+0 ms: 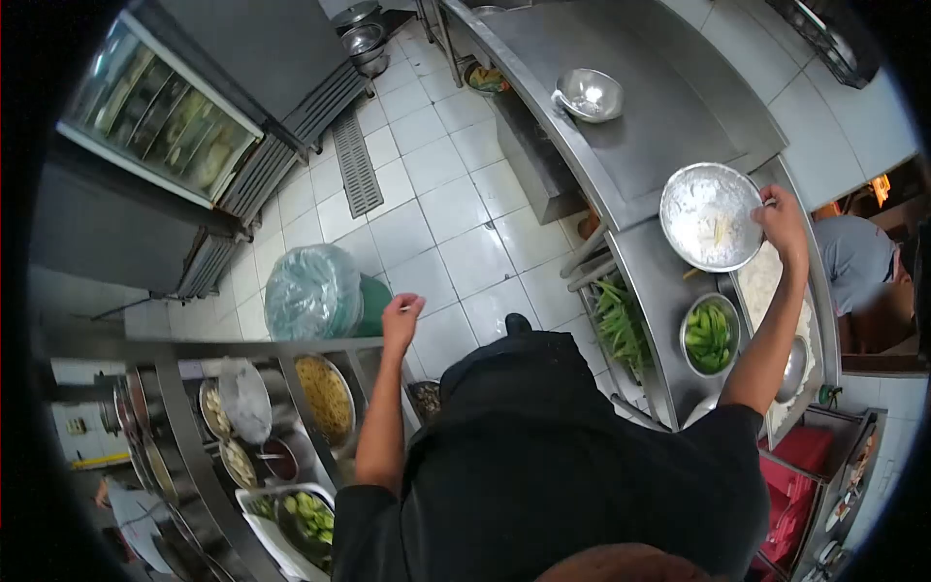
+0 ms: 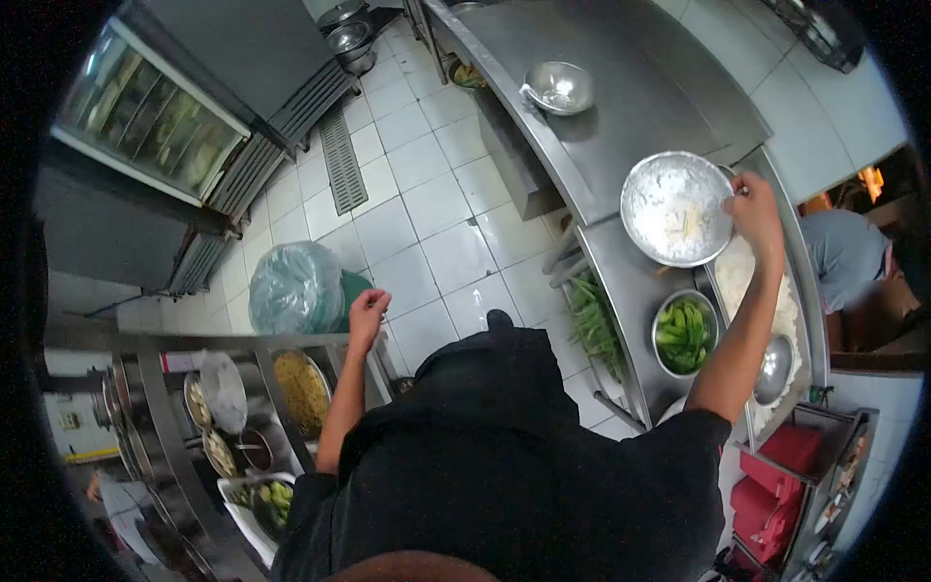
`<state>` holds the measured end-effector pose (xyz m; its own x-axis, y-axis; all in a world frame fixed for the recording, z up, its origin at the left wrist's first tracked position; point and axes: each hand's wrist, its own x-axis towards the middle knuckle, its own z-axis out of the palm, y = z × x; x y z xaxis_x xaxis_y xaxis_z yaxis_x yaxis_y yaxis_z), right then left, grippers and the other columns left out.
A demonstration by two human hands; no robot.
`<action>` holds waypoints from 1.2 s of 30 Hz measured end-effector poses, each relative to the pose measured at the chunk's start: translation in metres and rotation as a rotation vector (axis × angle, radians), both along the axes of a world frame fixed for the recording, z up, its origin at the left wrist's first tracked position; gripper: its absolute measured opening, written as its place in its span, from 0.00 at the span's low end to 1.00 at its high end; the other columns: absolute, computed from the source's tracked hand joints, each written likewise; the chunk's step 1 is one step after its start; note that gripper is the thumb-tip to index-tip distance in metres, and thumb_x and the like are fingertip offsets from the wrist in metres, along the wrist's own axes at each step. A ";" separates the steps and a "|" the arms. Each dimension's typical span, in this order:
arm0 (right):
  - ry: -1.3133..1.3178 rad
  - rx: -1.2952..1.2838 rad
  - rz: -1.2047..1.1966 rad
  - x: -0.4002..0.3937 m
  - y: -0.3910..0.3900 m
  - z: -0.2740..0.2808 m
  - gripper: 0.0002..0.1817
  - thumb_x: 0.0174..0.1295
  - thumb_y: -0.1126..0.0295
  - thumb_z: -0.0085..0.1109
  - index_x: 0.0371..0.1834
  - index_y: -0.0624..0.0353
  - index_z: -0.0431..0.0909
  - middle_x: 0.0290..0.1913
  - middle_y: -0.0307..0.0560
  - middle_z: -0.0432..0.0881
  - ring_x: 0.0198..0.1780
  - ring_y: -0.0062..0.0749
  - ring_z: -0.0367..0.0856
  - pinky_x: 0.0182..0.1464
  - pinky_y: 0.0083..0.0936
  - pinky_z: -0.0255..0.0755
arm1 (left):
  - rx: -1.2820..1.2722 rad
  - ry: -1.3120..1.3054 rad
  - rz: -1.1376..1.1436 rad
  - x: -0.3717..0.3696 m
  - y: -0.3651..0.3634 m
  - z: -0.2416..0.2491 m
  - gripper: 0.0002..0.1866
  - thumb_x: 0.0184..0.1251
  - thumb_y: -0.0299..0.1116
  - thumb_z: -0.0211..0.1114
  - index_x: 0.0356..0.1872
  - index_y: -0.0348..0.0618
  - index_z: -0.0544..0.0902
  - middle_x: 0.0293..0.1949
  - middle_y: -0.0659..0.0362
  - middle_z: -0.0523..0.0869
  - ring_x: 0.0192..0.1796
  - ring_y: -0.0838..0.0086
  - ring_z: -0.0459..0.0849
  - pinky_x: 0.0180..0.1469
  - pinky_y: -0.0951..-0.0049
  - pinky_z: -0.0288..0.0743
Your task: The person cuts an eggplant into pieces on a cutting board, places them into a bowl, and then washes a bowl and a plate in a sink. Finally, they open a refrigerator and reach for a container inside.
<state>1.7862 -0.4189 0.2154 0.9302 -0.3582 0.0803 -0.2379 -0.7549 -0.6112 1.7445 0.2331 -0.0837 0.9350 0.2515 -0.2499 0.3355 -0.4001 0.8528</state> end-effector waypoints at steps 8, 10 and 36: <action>0.050 0.117 -0.171 0.153 0.026 0.001 0.09 0.48 0.77 0.61 0.35 0.64 0.77 0.24 0.41 0.77 0.22 0.25 0.75 0.23 0.25 0.66 | 0.056 -0.510 -0.452 0.252 -0.151 0.106 0.18 0.59 0.39 0.76 0.44 0.38 0.84 0.42 0.56 0.86 0.41 0.67 0.84 0.39 0.68 0.78; 0.058 0.149 -0.243 0.169 0.044 0.002 0.09 0.49 0.77 0.61 0.35 0.63 0.77 0.23 0.40 0.77 0.21 0.23 0.74 0.22 0.24 0.64 | 0.056 -0.666 -0.580 0.314 -0.194 0.120 0.18 0.57 0.37 0.76 0.44 0.39 0.83 0.44 0.54 0.85 0.47 0.61 0.83 0.47 0.64 0.77; 0.025 0.632 -0.988 0.340 0.147 -0.193 0.08 0.55 0.73 0.61 0.38 0.59 0.74 0.20 0.34 0.69 0.16 0.20 0.67 0.16 0.22 0.60 | -0.228 -0.462 -0.763 0.770 -0.171 0.175 0.05 0.58 0.26 0.72 0.32 0.37 0.84 0.27 0.63 0.85 0.30 0.81 0.80 0.35 0.78 0.75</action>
